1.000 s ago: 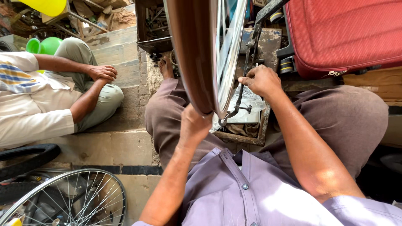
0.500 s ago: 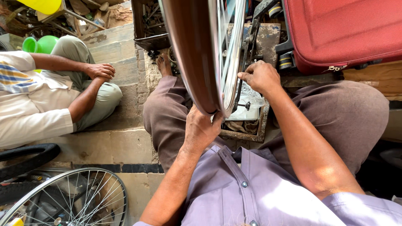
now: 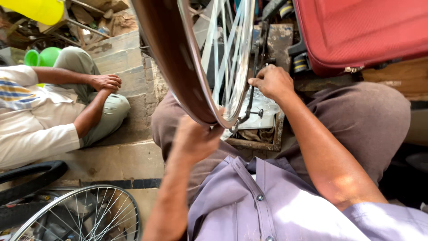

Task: The person tightens and adjusts individual spokes on a bicycle wheel by hand and using a tool, rotating the wheel while it is mounted on a stand.

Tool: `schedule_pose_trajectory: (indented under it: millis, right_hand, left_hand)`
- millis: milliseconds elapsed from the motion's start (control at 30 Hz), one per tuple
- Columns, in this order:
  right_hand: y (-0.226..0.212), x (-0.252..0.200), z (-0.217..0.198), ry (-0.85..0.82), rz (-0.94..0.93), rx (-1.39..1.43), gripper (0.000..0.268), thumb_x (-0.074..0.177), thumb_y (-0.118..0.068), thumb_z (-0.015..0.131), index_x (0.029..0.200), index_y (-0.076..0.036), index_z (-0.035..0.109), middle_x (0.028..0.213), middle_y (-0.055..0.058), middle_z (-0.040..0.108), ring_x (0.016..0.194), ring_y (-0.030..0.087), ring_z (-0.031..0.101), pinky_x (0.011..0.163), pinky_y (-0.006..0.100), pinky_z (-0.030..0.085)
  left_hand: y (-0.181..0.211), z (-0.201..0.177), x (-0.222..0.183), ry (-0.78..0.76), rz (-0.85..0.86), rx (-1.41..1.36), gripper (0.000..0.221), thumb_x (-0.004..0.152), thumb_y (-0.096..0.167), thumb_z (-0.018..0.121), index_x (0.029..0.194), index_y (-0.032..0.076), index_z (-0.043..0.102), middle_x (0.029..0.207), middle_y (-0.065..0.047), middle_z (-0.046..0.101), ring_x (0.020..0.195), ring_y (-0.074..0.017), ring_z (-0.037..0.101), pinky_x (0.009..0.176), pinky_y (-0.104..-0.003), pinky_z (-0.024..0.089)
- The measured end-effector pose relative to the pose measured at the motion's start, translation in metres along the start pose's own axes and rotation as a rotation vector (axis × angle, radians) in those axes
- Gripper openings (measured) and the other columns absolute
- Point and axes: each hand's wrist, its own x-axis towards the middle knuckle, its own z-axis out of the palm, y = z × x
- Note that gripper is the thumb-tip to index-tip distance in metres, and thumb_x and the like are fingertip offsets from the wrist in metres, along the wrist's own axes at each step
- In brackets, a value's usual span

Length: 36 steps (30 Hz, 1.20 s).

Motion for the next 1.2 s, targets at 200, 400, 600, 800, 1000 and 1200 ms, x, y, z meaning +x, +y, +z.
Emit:
schedule_pose_trajectory:
  millis: [200,400,600,800,1000,1200]
  right_hand:
    - [0.000,-0.001,0.002,0.028,-0.012,-0.011,0.040,0.083,-0.049,0.081,0.101,-0.013,0.082,0.101,0.019,0.075,0.099,0.037,0.070,0.088,0.049,0.054]
    - [-0.007,-0.013,-0.006,0.049,-0.105,-0.056,0.026,0.081,-0.031,0.077,0.101,-0.015,0.083,0.102,0.014,0.076,0.098,0.035,0.071,0.088,0.047,0.055]
    - [-0.025,-0.021,-0.012,-0.069,-0.241,0.409,0.031,0.085,-0.017,0.074,0.114,-0.005,0.076,0.101,0.011,0.079,0.084,0.018,0.078,0.079,0.034,0.064]
    - [-0.036,-0.037,-0.029,-0.139,-0.351,0.373,0.027,0.087,-0.012,0.076,0.110,0.002,0.075,0.088,0.015,0.079,0.071,0.017,0.075,0.068,0.031,0.059]
    - [-0.043,-0.046,-0.034,-0.111,-0.340,0.435,0.024,0.089,-0.011,0.075,0.106,0.005,0.075,0.082,0.014,0.077,0.067,0.016,0.073,0.064,0.031,0.058]
    - [-0.043,-0.050,-0.032,-0.161,-0.288,0.466,0.022,0.088,-0.010,0.075,0.105,0.004,0.076,0.084,0.013,0.078,0.071,0.016,0.074,0.067,0.031,0.060]
  left_hand:
    - [0.058,-0.056,0.002,0.350,0.221,-0.235,0.013,0.096,0.011,0.078,0.107,0.006,0.074,0.101,-0.007,0.076,0.089,-0.0141,0.076,0.076,-0.028,0.061]
    - [0.052,-0.061,0.006,0.448,0.198,-0.343,0.030,0.102,0.030,0.076,0.108,0.001,0.073,0.095,-0.007,0.074,0.077,-0.0080,0.065,0.069,-0.023,0.052]
    - [-0.006,0.025,0.033,0.362,-0.055,-0.841,0.052,0.109,0.044,0.065,0.132,-0.002,0.062,0.118,-0.012,0.070,0.105,-0.0190,0.067,0.095,-0.027,0.058]
    - [-0.048,0.086,0.060,0.199,-0.413,-1.100,0.044,0.107,0.038,0.057,0.124,-0.001,0.066,0.097,-0.003,0.069,0.082,-0.0049,0.063,0.069,-0.020,0.053]
    - [-0.050,0.088,0.062,0.152,-0.331,-1.106,0.036,0.108,0.032,0.057,0.119,-0.001,0.066,0.091,-0.001,0.070,0.074,-0.0040,0.063,0.064,-0.020,0.052]
    - [-0.060,0.091,0.060,0.095,-0.200,-1.065,0.033,0.114,0.029,0.053,0.115,-0.002,0.066,0.095,0.000,0.063,0.084,-0.0042,0.057,0.073,-0.021,0.048]
